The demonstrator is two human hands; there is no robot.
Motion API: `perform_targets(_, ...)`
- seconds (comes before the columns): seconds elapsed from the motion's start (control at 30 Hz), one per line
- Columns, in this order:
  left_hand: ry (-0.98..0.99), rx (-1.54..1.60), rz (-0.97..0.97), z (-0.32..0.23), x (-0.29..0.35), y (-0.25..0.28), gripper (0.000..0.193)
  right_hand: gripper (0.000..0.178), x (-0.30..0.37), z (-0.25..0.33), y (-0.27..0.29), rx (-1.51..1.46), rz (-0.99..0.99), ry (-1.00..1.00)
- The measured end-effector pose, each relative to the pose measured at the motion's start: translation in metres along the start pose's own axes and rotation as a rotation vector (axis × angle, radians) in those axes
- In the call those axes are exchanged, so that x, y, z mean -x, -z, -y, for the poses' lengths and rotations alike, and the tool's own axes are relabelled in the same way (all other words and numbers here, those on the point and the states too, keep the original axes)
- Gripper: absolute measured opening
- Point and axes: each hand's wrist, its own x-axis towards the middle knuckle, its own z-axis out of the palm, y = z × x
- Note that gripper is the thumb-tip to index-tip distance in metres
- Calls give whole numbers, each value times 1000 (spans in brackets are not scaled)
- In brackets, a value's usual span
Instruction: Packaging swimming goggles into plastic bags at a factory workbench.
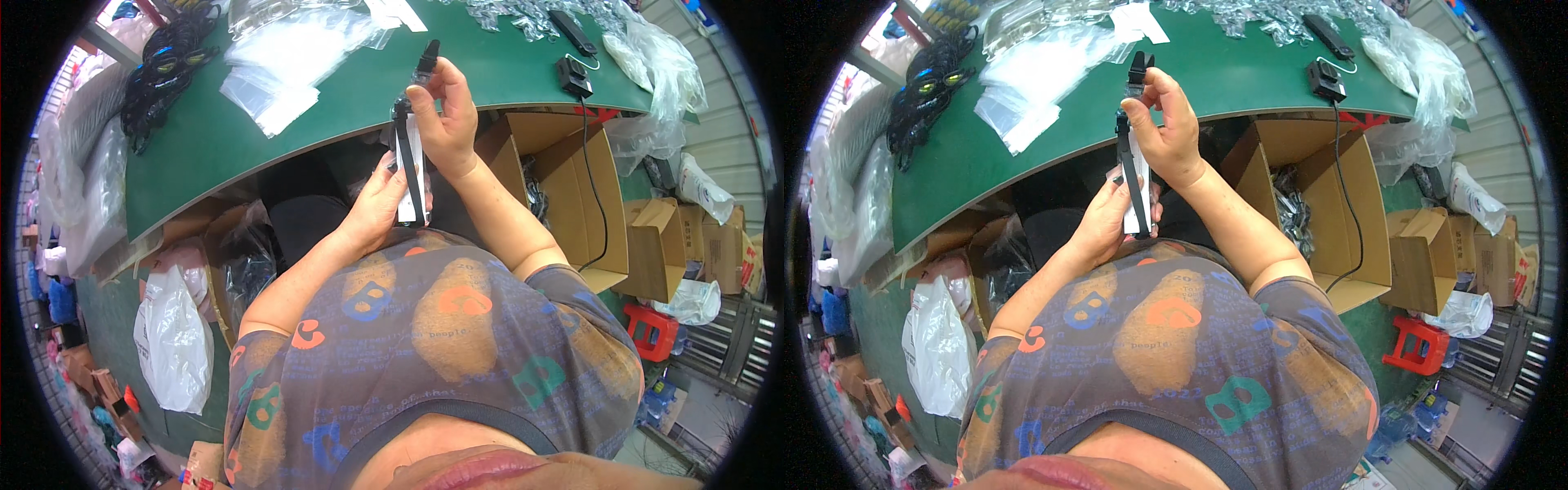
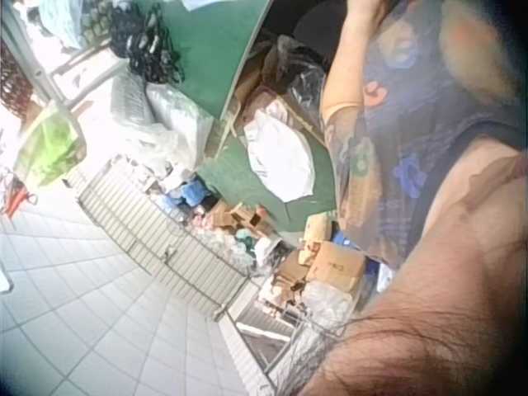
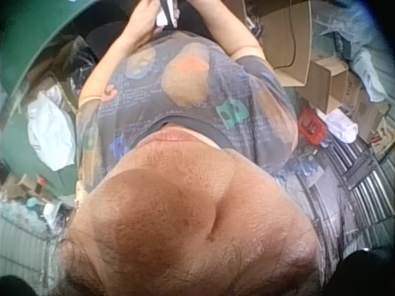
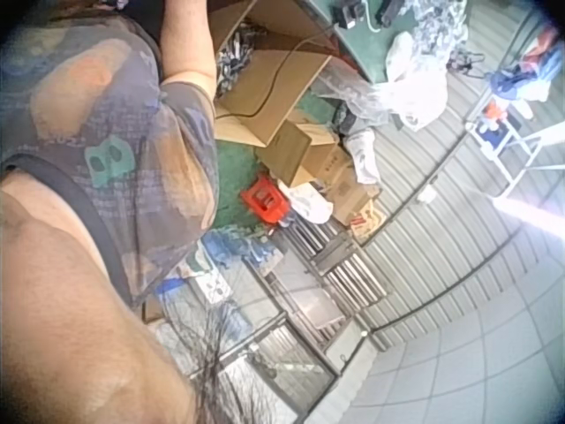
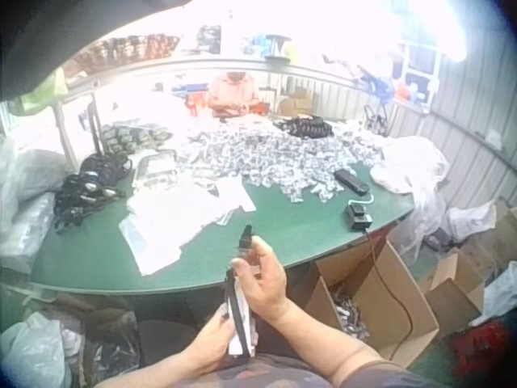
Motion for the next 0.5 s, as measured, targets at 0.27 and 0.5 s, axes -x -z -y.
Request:
perform_targets(0.27,51,-92,-56,-13,7,3,41,46,7,5,13,-232,-6,-201)
perform_targets(0.5,98,-32,-31,-11,6,-1,63,47,18,-5,10,-307,-38,-306)
